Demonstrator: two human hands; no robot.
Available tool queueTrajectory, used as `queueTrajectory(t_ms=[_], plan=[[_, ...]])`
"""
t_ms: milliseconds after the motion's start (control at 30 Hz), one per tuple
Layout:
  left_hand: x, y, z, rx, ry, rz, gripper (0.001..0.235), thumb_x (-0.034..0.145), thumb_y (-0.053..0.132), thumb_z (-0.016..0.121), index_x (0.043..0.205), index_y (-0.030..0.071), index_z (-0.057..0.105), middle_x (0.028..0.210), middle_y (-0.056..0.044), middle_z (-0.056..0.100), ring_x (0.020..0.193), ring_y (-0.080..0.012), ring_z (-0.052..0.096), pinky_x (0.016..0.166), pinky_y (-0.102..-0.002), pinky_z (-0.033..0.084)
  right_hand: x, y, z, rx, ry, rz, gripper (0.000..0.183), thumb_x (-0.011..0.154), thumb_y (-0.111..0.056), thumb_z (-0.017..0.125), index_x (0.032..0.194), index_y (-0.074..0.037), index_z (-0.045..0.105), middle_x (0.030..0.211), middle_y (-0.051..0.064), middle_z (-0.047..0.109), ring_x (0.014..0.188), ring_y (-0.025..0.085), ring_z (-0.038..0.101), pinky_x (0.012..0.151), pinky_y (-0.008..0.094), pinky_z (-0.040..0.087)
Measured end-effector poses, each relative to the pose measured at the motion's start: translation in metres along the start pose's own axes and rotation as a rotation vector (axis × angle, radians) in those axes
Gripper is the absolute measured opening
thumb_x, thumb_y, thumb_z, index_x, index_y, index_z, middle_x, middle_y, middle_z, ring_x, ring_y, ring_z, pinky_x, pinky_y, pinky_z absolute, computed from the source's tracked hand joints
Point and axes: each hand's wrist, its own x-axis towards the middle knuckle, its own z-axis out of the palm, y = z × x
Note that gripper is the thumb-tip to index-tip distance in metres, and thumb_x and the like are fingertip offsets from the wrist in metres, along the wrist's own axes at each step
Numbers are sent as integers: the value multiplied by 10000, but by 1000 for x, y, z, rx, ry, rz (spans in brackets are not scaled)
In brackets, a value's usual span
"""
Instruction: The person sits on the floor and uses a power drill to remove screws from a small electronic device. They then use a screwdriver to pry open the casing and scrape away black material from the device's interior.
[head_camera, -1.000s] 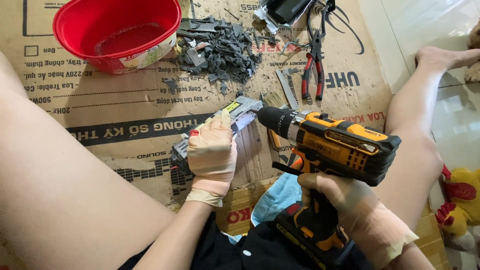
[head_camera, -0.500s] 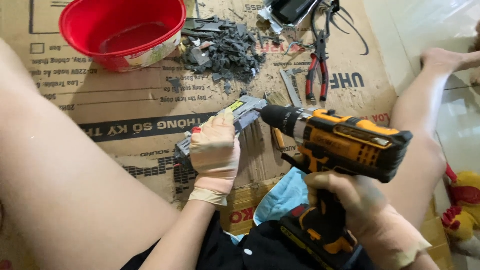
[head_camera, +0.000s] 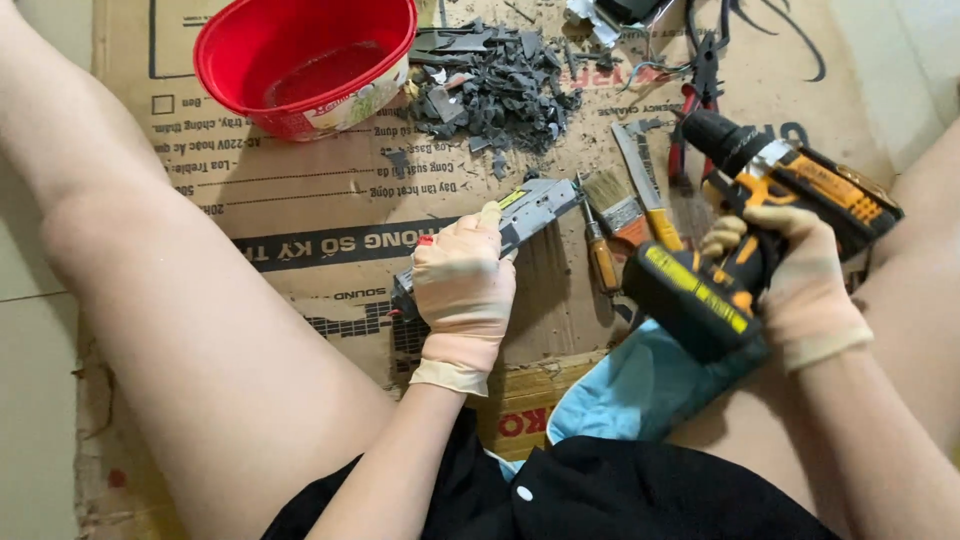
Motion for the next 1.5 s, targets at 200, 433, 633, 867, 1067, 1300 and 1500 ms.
queueTrajectory(t_ms=[200,433,633,867,1067,1300,1500], plan=[[4,2,-10,-75,-1,5,350,801,217,750,1132,115,700,845,-41,661,629,-220,582,606,-368,469,21,-12,-13,-483,233,-63,286,950,-272,590,1168,-89,617,1050,104,730,819,136,689,745,283,597],[0,3,-6,22,-25,-6,372,775,232,728,1132,129,719,898,-35,681,648,-216,574,592,-360,452,-18,-26,30,-1121,560,103,456,1049,-317,686,1143,112,564,846,260,599,690,316,558,611,407,444],[2,3,-8,-1,-9,-19,401,796,236,724,1180,126,710,905,-32,675,649,-212,568,618,-362,436,-35,42,129,-1624,251,-707,147,962,-123,704,1019,0,760,706,87,651,558,154,534,457,290,438],[-5,-2,8,-160,47,-27,456,686,174,776,1129,103,699,893,-58,684,728,-250,628,684,-392,493,30,123,129,-1516,516,-434,236,734,-445,854,922,-349,748,761,-128,706,757,65,672,675,243,536],[0,-9,20,-208,113,21,536,582,171,867,1094,114,720,864,-60,685,792,-260,695,719,-409,556,36,134,131,-1612,588,-487,159,829,-447,778,941,-343,736,833,-92,725,865,157,704,807,317,553],[-5,-7,23,-210,110,21,454,674,132,802,1121,107,726,910,-72,705,841,-268,710,753,-393,554,27,141,124,-1998,417,-1217,115,902,-285,744,924,-186,691,854,24,649,830,263,708,826,402,522],[-8,-5,23,-209,25,-10,581,573,191,892,1125,116,725,927,-53,716,868,-253,719,765,-398,568,38,132,129,-2097,317,-1781,95,781,-216,667,820,-206,581,747,3,515,638,215,625,709,357,492]])
